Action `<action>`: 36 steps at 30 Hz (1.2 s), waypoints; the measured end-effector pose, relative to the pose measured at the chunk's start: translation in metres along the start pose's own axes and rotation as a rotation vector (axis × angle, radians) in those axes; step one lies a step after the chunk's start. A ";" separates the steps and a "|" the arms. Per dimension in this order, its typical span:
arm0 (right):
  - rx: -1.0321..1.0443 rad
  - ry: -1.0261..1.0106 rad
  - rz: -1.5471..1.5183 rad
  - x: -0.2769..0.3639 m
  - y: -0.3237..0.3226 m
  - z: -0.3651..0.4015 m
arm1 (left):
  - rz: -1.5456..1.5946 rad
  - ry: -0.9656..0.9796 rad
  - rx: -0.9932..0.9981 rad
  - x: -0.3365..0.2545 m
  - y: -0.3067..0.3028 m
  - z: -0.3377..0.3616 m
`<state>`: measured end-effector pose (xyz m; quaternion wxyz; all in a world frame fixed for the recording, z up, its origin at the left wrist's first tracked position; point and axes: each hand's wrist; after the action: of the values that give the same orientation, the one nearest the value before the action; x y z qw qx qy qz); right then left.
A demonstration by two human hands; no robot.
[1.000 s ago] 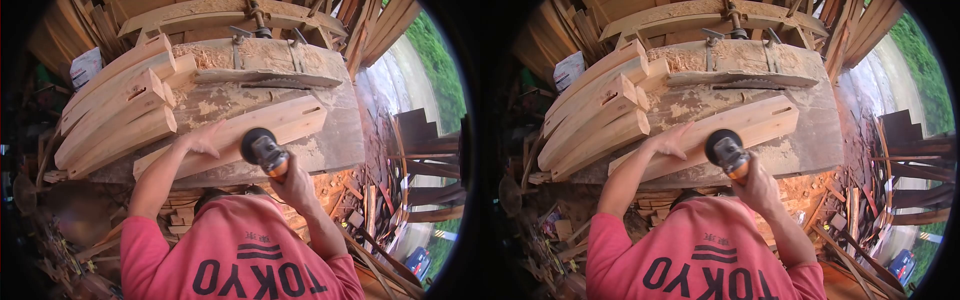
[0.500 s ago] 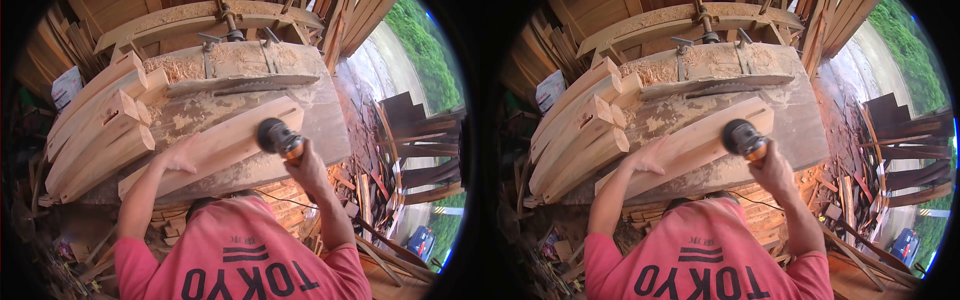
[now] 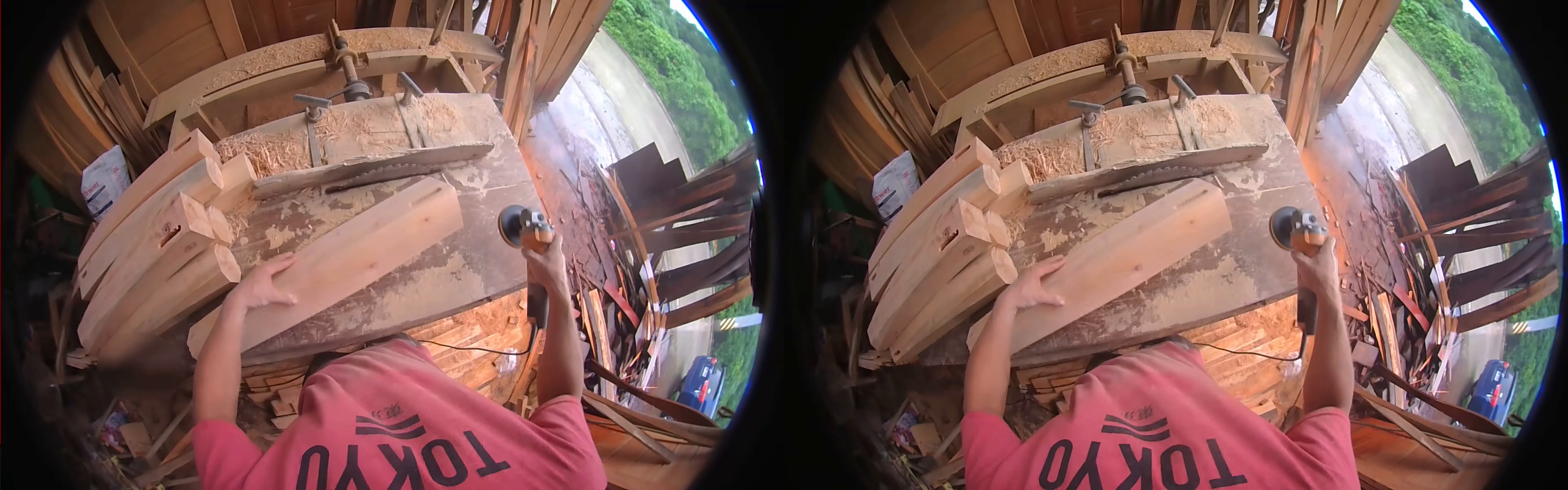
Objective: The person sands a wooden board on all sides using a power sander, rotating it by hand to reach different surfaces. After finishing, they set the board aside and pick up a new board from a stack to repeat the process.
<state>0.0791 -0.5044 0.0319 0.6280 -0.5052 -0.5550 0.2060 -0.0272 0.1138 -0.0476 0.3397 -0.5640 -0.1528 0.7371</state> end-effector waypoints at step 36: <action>0.544 -0.637 -0.059 0.243 0.050 0.221 | -0.116 -0.052 -0.027 0.001 -0.004 -0.002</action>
<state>-0.0332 -0.1959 0.0798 0.5411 -0.2158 -0.6609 0.4731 -0.0243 0.1167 -0.0468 0.3701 -0.5395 -0.2037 0.7283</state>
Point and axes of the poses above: each hand's wrist, its own z-axis away from the middle knuckle, its own y-axis out of the palm, x = y × z, and after that the axes turned 15 degrees about -x, right-handed
